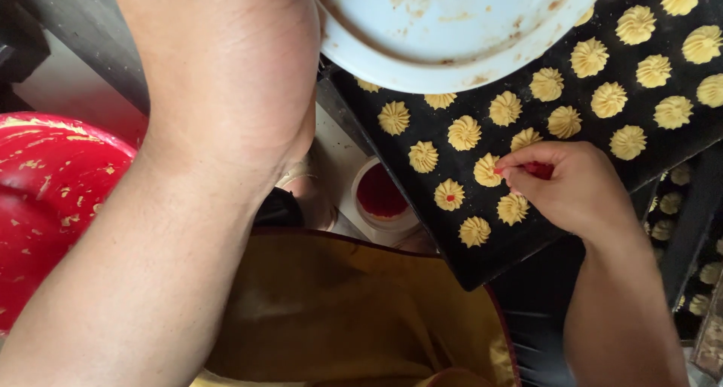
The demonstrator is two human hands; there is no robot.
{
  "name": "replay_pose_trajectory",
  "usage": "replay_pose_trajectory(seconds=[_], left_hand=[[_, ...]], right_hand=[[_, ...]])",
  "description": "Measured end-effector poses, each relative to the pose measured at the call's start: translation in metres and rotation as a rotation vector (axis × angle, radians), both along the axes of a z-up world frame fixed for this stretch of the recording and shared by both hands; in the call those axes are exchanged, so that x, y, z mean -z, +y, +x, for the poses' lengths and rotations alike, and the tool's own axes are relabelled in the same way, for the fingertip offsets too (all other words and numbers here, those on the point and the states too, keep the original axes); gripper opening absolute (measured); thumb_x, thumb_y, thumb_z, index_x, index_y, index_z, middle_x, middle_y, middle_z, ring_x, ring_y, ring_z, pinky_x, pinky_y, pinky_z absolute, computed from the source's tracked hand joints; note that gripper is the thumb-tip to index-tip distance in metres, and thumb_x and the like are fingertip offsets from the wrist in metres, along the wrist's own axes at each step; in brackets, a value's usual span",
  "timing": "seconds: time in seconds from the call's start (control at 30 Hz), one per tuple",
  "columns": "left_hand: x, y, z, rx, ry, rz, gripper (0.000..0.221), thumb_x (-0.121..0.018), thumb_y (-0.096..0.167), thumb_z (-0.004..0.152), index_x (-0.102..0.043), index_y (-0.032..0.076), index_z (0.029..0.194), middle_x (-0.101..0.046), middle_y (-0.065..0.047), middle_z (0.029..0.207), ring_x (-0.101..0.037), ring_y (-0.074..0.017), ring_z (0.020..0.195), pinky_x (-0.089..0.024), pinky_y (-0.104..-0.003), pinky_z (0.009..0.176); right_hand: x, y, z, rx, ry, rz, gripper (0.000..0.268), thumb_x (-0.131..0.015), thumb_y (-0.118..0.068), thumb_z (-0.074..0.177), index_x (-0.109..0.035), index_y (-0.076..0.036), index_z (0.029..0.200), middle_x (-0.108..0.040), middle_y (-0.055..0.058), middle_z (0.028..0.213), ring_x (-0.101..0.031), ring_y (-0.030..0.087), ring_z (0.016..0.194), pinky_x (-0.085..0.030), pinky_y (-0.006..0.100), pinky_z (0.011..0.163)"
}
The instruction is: The person is placing small red decorative toppings onto a large quantity of star-shaped cookies on baking trays.
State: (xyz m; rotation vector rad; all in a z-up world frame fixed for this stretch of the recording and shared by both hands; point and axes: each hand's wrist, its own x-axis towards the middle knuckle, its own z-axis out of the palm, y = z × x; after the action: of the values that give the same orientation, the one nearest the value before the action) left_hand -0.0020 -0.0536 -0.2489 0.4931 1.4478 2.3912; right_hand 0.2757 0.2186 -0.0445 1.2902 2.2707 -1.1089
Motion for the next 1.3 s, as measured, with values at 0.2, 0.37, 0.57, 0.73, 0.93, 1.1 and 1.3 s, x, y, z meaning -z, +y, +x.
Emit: replay_pose_trajectory(seconds=[0.2,0.37,0.57,0.73,0.93,1.1,1.3], left_hand=[[0.001,-0.002,0.005,0.005,0.019,-0.004,0.027,-0.052,-0.007,0.112,-0.054,-0.004,0.085,-0.052,-0.003,0.077,-0.041,-0.0127,0.067,-0.037,-0.032,0.065],[0.001,-0.004,0.009,0.009,0.034,-0.009,0.027,-0.052,-0.007,0.113,-0.054,-0.004,0.086,-0.052,-0.003,0.078,-0.041,-0.0129,0.067,-0.037,-0.032,0.065],[-0.193,0.046,-0.001,0.026,0.056,-0.004,0.027,-0.051,-0.007,0.114,-0.054,-0.005,0.086,-0.052,-0.004,0.078,-0.04,-0.0131,0.067,-0.037,-0.031,0.065],[-0.22,0.057,0.002,0.036,0.081,-0.001,0.028,-0.051,-0.008,0.115,-0.054,-0.006,0.087,-0.052,-0.004,0.079,-0.04,-0.0133,0.067,-0.037,-0.031,0.065],[-0.23,0.066,0.003,0.056,0.119,0.009,0.028,-0.051,-0.008,0.116,-0.054,-0.007,0.088,-0.052,-0.005,0.079,-0.04,-0.0135,0.067,-0.037,-0.031,0.066],[-0.234,0.067,0.001,0.058,0.148,0.007,0.028,-0.051,-0.008,0.117,-0.053,-0.007,0.088,-0.052,-0.005,0.079,-0.04,-0.0136,0.067,-0.037,-0.031,0.066],[-0.235,0.065,0.0,-0.003,0.217,-0.097,0.024,-0.048,-0.008,0.113,-0.056,-0.009,0.091,-0.054,-0.006,0.081,-0.041,-0.0143,0.069,-0.039,-0.032,0.066]], right_hand=[[-0.01,-0.011,-0.011,-0.047,-0.077,0.12,0.017,-0.079,-0.016,0.085,-0.082,-0.01,0.1,-0.078,0.008,0.077,-0.07,0.014,0.065,-0.054,0.029,0.061],[-0.007,-0.015,-0.011,-0.086,-0.012,0.17,0.018,-0.081,-0.018,0.082,-0.081,-0.007,0.097,-0.079,0.007,0.08,-0.073,0.012,0.068,-0.056,0.027,0.064],[-0.001,0.013,0.005,-0.03,0.015,0.059,0.018,-0.08,-0.015,0.085,-0.08,-0.007,0.1,-0.079,0.01,0.087,-0.074,0.017,0.077,-0.058,0.029,0.067],[0.018,0.048,0.03,0.134,0.484,-0.478,0.021,-0.065,0.001,0.094,-0.072,0.002,0.114,-0.076,0.018,0.104,-0.074,0.023,0.09,-0.064,0.034,0.082],[0.015,0.037,0.019,0.235,0.536,-0.641,0.024,-0.06,0.008,0.094,-0.07,0.005,0.116,-0.075,0.019,0.107,-0.075,0.023,0.095,-0.063,0.033,0.086],[0.007,0.026,-0.003,0.27,0.345,-0.496,0.017,-0.066,0.004,0.09,-0.072,0.004,0.107,-0.077,0.017,0.1,-0.076,0.023,0.092,-0.065,0.033,0.082],[0.023,0.023,-0.017,0.224,0.404,-0.426,0.013,-0.072,0.0,0.091,-0.073,0.003,0.104,-0.075,0.012,0.092,-0.073,0.016,0.083,-0.063,0.028,0.077]])
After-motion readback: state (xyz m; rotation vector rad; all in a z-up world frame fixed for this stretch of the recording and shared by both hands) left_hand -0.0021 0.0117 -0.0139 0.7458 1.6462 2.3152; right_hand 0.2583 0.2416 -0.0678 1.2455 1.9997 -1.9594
